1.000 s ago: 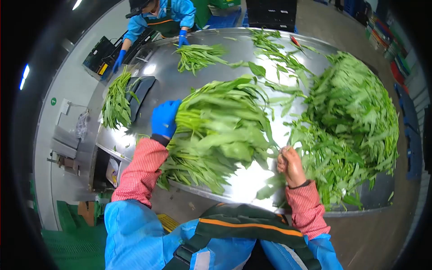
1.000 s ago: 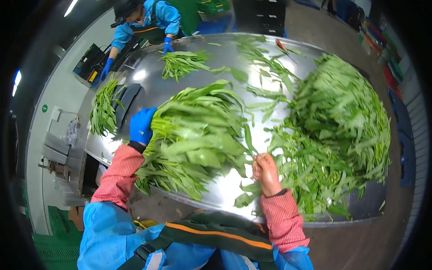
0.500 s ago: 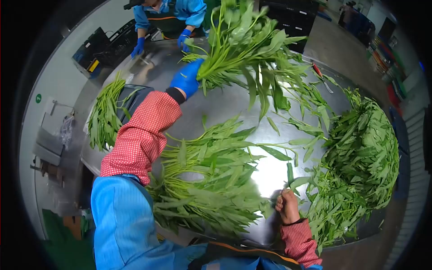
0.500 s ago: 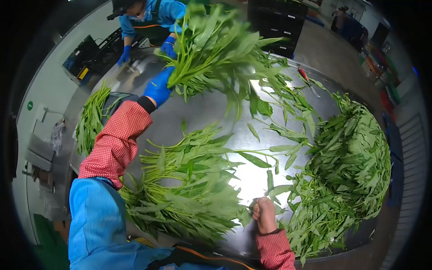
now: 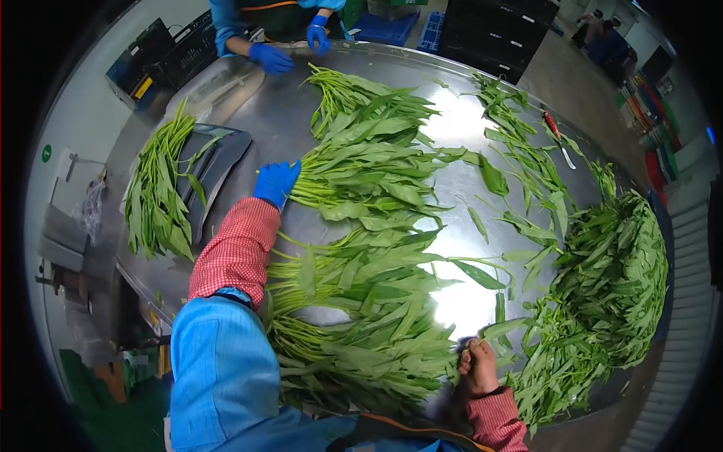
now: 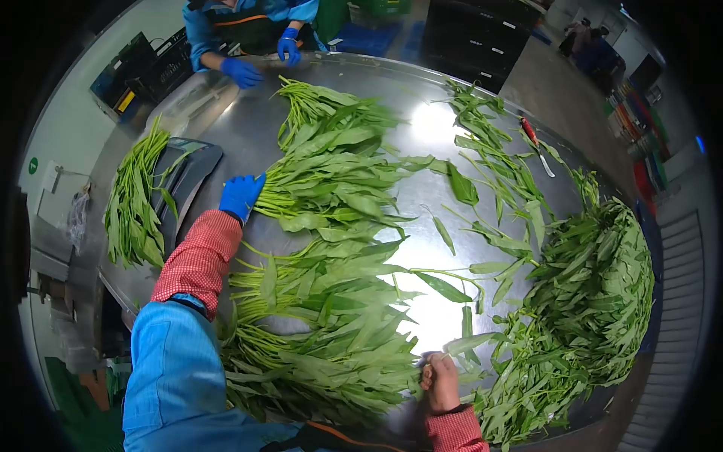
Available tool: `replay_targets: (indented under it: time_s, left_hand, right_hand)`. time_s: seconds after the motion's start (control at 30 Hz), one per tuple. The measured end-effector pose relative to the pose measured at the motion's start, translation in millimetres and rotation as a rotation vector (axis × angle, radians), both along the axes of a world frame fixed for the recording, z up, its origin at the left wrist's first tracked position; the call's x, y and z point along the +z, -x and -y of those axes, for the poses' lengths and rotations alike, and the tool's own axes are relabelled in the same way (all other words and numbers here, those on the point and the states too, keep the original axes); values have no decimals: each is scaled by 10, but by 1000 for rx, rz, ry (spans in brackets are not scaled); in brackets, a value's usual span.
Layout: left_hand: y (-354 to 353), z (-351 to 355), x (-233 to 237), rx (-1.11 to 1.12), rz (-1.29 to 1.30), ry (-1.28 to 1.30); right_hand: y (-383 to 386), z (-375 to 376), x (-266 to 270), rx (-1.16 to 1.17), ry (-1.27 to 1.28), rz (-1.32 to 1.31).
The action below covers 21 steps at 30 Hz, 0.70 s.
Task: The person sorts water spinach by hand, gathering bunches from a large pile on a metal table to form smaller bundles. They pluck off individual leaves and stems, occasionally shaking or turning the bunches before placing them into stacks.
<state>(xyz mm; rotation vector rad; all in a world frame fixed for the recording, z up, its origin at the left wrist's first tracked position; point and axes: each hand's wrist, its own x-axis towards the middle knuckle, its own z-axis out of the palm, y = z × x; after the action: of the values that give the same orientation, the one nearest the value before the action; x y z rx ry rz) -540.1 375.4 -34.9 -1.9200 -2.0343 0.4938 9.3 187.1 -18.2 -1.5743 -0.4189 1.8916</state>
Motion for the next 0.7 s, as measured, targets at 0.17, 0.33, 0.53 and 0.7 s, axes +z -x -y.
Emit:
replay_targets:
  time_s: [0.17,0.33,0.53,0.7]
  left_hand:
    - [-67,87,58,-3,93,-114]
    - [-404,162,553,101,111,-157]
    - [-2024,585,1420,-526,999,-408]
    - [-3494,1341,1271,-653,1285,99]
  right_hand:
    - [45,25,66,65,-29,2]
    - [4,32,552,192,-229,-6]
    - [-516,-5,575,337,-359,216]
    - [-879,482,621,770,-604,894]
